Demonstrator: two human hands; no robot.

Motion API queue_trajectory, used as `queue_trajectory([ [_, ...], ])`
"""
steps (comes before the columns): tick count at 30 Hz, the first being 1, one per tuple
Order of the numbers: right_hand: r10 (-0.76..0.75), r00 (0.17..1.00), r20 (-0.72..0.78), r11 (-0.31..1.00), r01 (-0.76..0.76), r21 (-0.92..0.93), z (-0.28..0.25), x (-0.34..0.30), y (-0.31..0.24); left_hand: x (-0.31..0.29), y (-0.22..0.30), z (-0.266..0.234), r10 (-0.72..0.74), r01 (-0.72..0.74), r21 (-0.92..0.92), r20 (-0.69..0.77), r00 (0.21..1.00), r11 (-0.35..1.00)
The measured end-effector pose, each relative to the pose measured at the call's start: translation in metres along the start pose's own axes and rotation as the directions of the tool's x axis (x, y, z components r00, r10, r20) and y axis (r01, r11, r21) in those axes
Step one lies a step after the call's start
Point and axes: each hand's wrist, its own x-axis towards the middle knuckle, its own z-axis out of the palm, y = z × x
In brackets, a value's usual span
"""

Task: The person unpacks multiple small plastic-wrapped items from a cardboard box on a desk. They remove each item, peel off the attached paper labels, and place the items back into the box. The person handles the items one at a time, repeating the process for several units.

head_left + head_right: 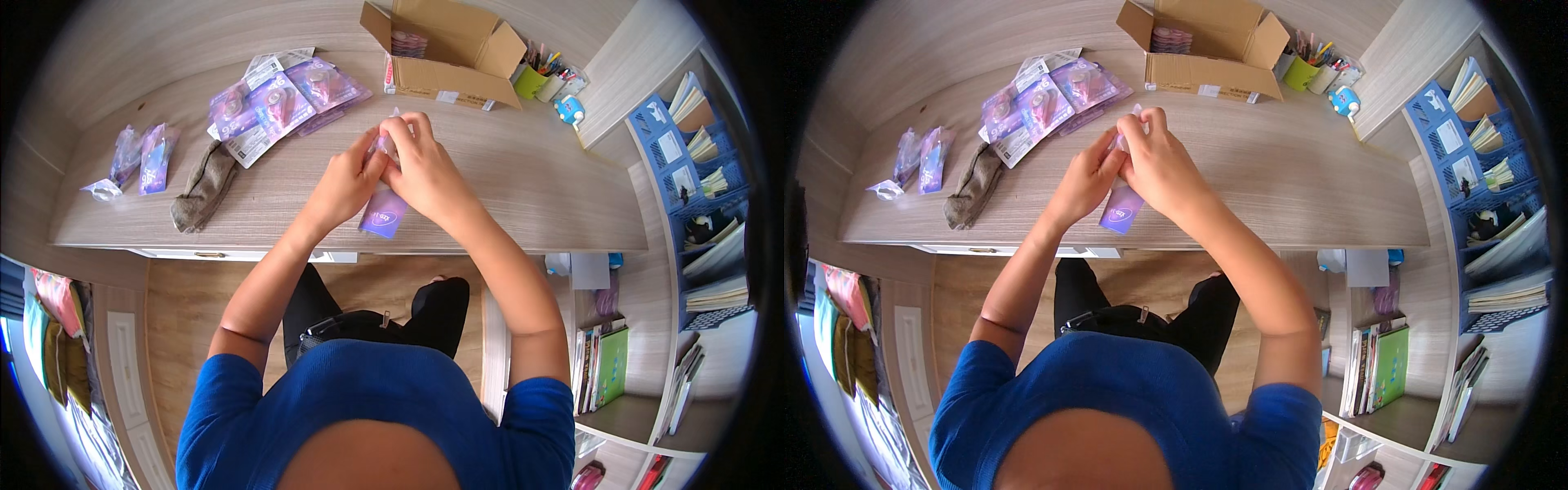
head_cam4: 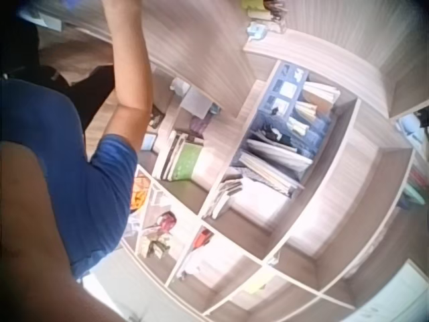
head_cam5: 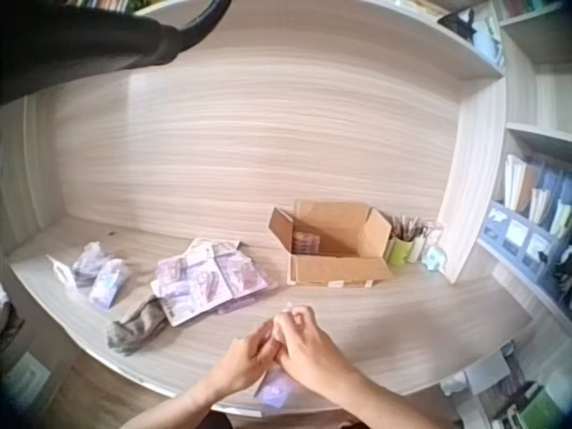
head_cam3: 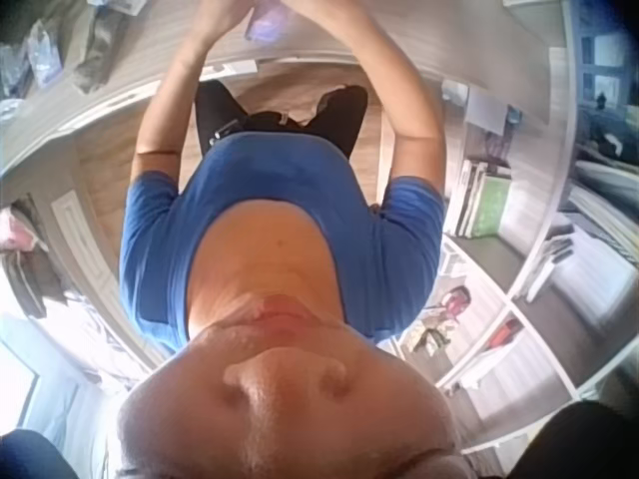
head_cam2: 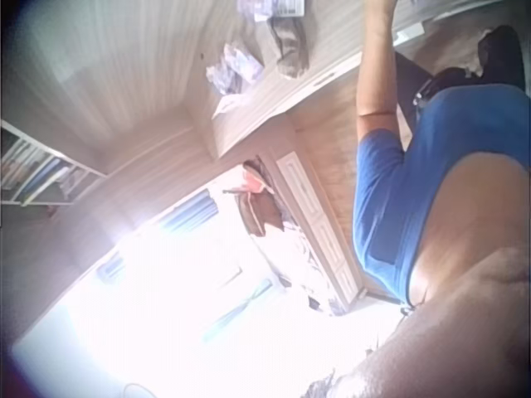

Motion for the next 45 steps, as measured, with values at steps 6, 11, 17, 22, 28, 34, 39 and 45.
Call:
queue_trajectory([
  [6, 0.057, 0.993, -0.099, 0.998, -0.053, 0.041, 0.009, 0.004, -0.003, 0.008, -0.003, -0.003, 0.012, -0.008, 0.07, -0.047, 0.999, 0.997],
  [11, 0.086, 0.994, -0.069, 0.989, -0.076, 0.128, 0.013, 0.013, 0.016, 0.004, -0.003, 0.0, 0.033, -0.029, 0.082, -0.049, 0.998, 0.996],
  [17, 0.129, 0.974, -0.188, 0.991, -0.119, 0.063, 0.011, 0.023, 0.014, 0.01, -0.025, 0.001, 0.075, -0.077, -0.039, -0.029, 0.997, 0.996],
  [22, 0.414, 0.907, 0.082, 0.81, -0.408, 0.422, 0.013, 0.029, 0.031, 0.015, -0.036, 0.001, 0.058, -0.082, -0.149, -0.156, 0.986, 0.985],
  [28, 0.406, 0.913, 0.029, 0.726, -0.342, 0.597, 0.01, 0.025, 0.028, 0.017, -0.026, -0.011, -0.034, 0.038, -0.435, 0.016, 0.999, 0.9],
  [34, 0.282, 0.943, 0.177, 0.465, -0.295, 0.835, -0.01, 0.021, 0.034, 0.01, -0.016, -0.022, -0.032, 0.14, -0.635, 0.18, 0.983, 0.76],
  [39, 0.341, 0.939, 0.042, 0.679, -0.276, 0.681, -0.011, 0.016, 0.019, 0.007, -0.001, -0.018, -0.013, 0.106, -0.58, 0.163, 0.986, 0.808],
  [45, 0.308, 0.948, 0.078, 0.473, -0.223, 0.852, -0.013, 0.011, 0.021, 0.005, -0.005, -0.026, 0.038, 0.172, -0.679, 0.283, 0.958, 0.714],
])
